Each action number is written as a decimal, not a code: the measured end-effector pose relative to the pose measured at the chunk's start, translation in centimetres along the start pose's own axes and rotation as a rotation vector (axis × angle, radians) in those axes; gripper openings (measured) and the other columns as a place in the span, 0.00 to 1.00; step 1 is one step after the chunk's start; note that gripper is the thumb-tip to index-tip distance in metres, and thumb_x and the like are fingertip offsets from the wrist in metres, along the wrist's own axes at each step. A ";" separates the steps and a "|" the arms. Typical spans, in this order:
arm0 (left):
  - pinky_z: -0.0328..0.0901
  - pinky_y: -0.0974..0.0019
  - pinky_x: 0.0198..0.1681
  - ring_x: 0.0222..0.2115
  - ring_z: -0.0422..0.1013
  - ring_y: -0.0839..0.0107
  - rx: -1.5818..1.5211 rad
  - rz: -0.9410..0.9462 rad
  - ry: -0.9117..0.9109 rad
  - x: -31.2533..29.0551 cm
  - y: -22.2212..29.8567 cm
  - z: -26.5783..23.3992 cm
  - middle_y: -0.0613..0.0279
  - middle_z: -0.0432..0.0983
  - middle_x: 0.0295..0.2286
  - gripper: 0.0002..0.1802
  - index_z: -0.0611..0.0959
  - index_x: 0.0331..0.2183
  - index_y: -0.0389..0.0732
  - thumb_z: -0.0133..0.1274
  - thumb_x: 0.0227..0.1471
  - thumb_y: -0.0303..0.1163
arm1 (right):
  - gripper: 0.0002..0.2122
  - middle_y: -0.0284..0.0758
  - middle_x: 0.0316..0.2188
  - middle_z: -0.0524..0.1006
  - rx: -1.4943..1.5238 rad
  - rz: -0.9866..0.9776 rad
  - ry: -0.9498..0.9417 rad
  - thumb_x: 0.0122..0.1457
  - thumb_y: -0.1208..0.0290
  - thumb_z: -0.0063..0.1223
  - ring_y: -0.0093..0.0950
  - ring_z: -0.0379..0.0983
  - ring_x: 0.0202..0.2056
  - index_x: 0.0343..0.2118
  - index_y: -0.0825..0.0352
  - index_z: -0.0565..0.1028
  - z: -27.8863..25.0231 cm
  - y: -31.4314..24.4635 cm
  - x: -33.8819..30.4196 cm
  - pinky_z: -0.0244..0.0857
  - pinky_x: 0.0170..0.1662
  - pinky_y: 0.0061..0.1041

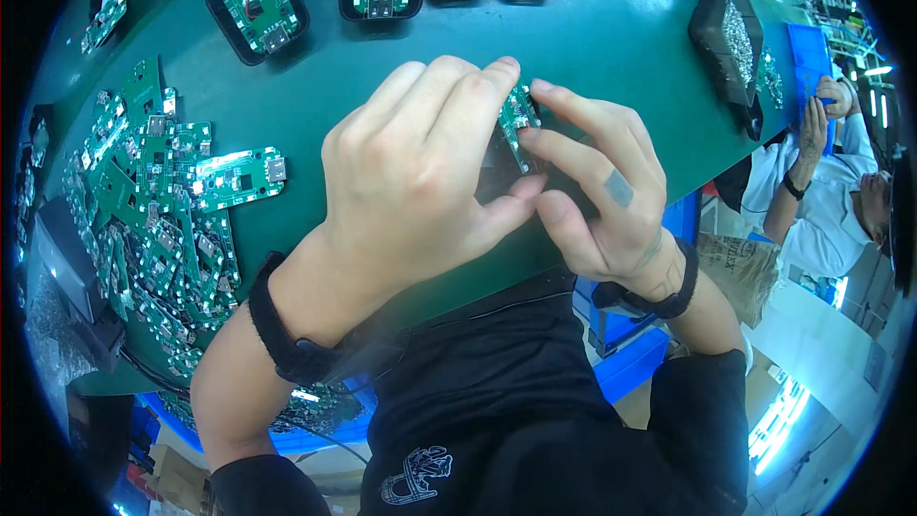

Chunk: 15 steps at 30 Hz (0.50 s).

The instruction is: Assembling electronic circuit boards into plastic casings at a factory workstation.

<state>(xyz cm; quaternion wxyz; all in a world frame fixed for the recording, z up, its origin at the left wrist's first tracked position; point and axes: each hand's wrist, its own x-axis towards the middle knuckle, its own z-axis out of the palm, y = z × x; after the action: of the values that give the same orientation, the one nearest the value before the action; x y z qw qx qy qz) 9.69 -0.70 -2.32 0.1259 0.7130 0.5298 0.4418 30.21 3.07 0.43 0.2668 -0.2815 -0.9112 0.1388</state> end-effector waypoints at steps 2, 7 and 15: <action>0.73 0.60 0.37 0.34 0.78 0.55 -0.004 0.003 -0.003 0.0 0.1 -0.1 0.54 0.82 0.36 0.37 0.84 0.46 0.37 0.76 0.27 0.33 | 0.17 0.45 0.52 0.79 0.042 0.054 -0.012 0.49 0.68 0.67 0.41 0.78 0.44 0.43 0.67 0.83 -0.1 -0.3 0.2 0.75 0.47 0.35; 0.73 0.60 0.37 0.34 0.77 0.55 0.005 -0.015 -0.023 0.1 0.3 -0.2 0.54 0.82 0.36 0.38 0.83 0.46 0.37 0.74 0.27 0.33 | 0.16 0.45 0.53 0.78 0.042 0.037 -0.011 0.49 0.70 0.68 0.41 0.78 0.44 0.43 0.66 0.84 -0.4 0.2 -0.3 0.74 0.47 0.36; 0.71 0.59 0.37 0.33 0.75 0.55 0.027 0.007 -0.066 0.1 0.3 -0.4 0.54 0.81 0.37 0.38 0.82 0.48 0.37 0.69 0.27 0.31 | 0.16 0.46 0.52 0.78 0.069 0.007 0.018 0.48 0.71 0.68 0.40 0.78 0.44 0.43 0.64 0.85 -0.1 0.1 -0.4 0.74 0.46 0.35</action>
<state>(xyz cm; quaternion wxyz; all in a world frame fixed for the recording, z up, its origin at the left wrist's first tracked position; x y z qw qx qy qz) 9.54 -0.85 -1.85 0.1318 0.7306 0.5289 0.4113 30.58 2.99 0.31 0.2842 -0.2765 -0.9024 0.1686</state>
